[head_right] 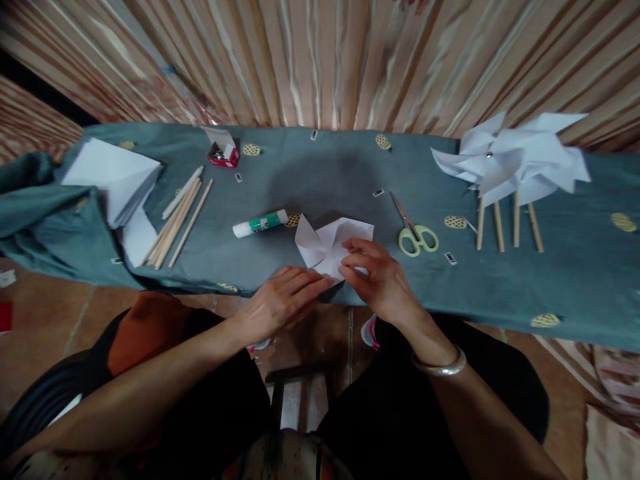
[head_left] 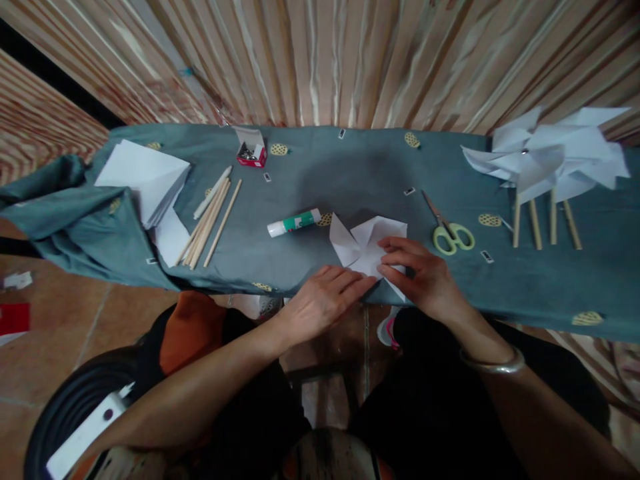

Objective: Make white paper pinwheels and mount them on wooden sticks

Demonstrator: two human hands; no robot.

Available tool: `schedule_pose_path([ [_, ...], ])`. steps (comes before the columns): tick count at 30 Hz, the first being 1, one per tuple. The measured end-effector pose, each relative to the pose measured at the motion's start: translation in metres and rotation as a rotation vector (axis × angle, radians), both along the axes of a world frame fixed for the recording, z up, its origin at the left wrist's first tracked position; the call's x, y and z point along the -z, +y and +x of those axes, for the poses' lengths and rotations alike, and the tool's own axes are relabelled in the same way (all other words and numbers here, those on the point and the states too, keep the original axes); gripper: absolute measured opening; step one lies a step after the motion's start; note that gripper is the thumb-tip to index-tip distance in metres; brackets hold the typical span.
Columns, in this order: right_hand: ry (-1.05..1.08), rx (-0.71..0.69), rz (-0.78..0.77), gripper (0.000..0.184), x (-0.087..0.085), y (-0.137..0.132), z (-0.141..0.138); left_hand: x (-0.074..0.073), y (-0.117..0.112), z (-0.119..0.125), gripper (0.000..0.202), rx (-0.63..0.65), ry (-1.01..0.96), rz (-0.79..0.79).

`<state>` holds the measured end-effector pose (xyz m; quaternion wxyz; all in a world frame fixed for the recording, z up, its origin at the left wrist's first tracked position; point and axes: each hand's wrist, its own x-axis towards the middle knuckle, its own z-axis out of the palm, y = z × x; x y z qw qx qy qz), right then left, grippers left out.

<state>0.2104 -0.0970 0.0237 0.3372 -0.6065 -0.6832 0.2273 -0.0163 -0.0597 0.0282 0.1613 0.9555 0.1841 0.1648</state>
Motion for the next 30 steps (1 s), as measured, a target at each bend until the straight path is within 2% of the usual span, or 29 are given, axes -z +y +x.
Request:
schedule_pose_path([
  [6,-0.088,0.065,0.064,0.011,0.007,0.007,-0.008,0.0,0.001,0.001,0.03,0.006,0.038,-0.012],
  [16,-0.128,0.084,0.166,0.013,0.011,0.009,-0.013,0.003,0.001,0.002,0.029,-0.02,0.015,0.0],
  [30,-0.129,0.101,0.108,0.013,0.012,0.01,-0.014,0.004,0.003,0.004,0.025,-0.015,0.032,0.036],
])
